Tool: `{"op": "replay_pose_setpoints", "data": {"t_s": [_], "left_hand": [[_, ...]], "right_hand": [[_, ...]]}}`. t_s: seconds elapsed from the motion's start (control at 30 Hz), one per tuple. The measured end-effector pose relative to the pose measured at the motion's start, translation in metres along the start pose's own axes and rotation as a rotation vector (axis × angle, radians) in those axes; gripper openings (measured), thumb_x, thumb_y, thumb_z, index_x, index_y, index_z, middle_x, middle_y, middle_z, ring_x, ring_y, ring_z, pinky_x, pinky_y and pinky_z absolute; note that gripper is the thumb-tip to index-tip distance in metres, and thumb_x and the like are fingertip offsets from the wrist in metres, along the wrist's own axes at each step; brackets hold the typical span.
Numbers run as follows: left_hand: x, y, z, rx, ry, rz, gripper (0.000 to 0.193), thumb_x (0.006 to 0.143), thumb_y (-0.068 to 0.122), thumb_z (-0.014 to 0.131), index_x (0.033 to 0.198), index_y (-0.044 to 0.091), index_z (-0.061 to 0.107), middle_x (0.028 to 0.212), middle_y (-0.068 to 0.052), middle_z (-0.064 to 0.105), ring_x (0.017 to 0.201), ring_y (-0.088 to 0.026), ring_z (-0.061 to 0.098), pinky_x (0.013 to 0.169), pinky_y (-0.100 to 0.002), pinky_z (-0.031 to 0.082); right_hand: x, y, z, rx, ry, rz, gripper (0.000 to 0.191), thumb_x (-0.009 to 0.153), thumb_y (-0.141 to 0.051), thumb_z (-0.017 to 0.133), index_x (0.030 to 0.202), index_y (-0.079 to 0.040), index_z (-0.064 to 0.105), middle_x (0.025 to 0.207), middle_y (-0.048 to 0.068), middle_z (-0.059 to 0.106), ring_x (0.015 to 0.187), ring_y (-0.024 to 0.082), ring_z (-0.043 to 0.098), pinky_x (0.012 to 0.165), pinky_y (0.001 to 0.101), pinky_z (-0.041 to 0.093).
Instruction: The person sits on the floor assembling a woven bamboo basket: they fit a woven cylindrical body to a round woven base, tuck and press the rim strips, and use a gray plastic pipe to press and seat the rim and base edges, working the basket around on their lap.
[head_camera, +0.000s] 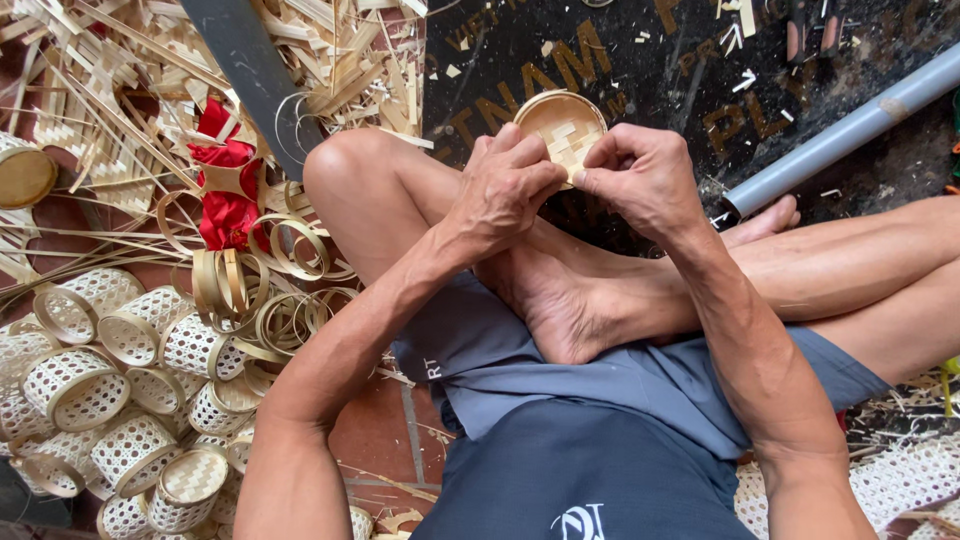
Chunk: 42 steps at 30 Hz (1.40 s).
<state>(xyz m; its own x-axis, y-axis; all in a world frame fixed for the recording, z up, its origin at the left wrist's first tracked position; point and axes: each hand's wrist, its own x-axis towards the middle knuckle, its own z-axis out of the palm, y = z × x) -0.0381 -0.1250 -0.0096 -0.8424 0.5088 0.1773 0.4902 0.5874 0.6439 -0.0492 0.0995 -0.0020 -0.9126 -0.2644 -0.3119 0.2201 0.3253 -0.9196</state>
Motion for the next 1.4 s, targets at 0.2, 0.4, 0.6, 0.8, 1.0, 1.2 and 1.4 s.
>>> {"op": "replay_pose_setpoints", "data": {"t_s": [0.2,0.4,0.6,0.8,1.0,1.2,1.4], "left_hand": [[-0.001,-0.002,-0.005,0.020,-0.014,0.100,0.007,0.093,0.020,0.070,0.098,0.019,0.074,0.091,0.003,0.057,0.093,-0.021,0.052,0.080,-0.040,0.036],[-0.002,0.001,-0.009,0.161,-0.068,0.197,0.021,0.087,0.019,0.064,0.106,0.018,0.073,0.094,0.004,0.058,0.095,-0.021,0.054,0.080,-0.039,0.043],[-0.009,0.007,-0.013,0.165,0.010,0.254,0.021,0.088,0.015,0.063,0.107,0.014,0.071,0.097,-0.001,0.058,0.094,-0.023,0.056,0.077,-0.036,0.049],[-0.013,0.006,-0.013,0.163,0.083,0.272,0.022,0.086,0.011,0.064,0.107,0.010,0.071,0.096,-0.003,0.058,0.093,-0.024,0.057,0.077,-0.036,0.051],[-0.013,0.002,-0.010,0.154,0.097,0.242,0.018,0.086,0.011,0.064,0.103,0.011,0.070,0.097,-0.003,0.059,0.093,-0.024,0.057,0.077,-0.036,0.051],[-0.013,0.000,-0.011,0.126,0.113,0.217,0.013,0.087,0.011,0.065,0.099,0.011,0.069,0.096,-0.003,0.058,0.093,-0.023,0.058,0.078,-0.036,0.051],[-0.013,-0.001,-0.011,0.135,0.126,0.240,0.015,0.086,0.012,0.065,0.100,0.012,0.069,0.096,-0.004,0.058,0.092,-0.023,0.057,0.077,-0.036,0.050]], "right_hand": [[0.002,0.000,-0.001,0.058,-0.020,0.035,0.013,0.085,-0.006,0.083,0.090,0.000,0.073,0.075,0.002,0.070,0.064,0.004,0.063,0.053,0.0208,0.051],[0.003,-0.009,-0.004,0.072,-0.054,0.081,0.013,0.086,-0.007,0.082,0.090,0.001,0.073,0.074,0.004,0.070,0.061,0.005,0.062,0.049,0.0212,0.050],[0.002,-0.018,-0.006,0.064,-0.103,0.104,0.014,0.088,-0.010,0.080,0.091,0.001,0.072,0.071,0.004,0.068,0.058,0.006,0.060,0.046,0.0220,0.046],[-0.003,-0.015,-0.003,0.033,-0.144,0.090,0.014,0.092,-0.013,0.076,0.097,0.000,0.074,0.071,0.001,0.066,0.057,0.005,0.060,0.047,0.0209,0.048],[-0.004,-0.005,0.005,0.169,-0.168,0.151,0.015,0.093,-0.015,0.077,0.096,-0.001,0.074,0.071,0.000,0.067,0.058,0.005,0.061,0.050,0.0203,0.048],[0.001,-0.004,0.006,0.117,-0.147,0.130,0.013,0.093,-0.013,0.077,0.094,-0.001,0.073,0.071,0.000,0.066,0.059,0.005,0.061,0.050,0.0204,0.048],[0.001,-0.010,0.010,0.057,-0.124,0.135,0.012,0.091,-0.012,0.075,0.091,0.000,0.071,0.069,0.001,0.065,0.058,0.005,0.060,0.048,0.0213,0.048]]}}
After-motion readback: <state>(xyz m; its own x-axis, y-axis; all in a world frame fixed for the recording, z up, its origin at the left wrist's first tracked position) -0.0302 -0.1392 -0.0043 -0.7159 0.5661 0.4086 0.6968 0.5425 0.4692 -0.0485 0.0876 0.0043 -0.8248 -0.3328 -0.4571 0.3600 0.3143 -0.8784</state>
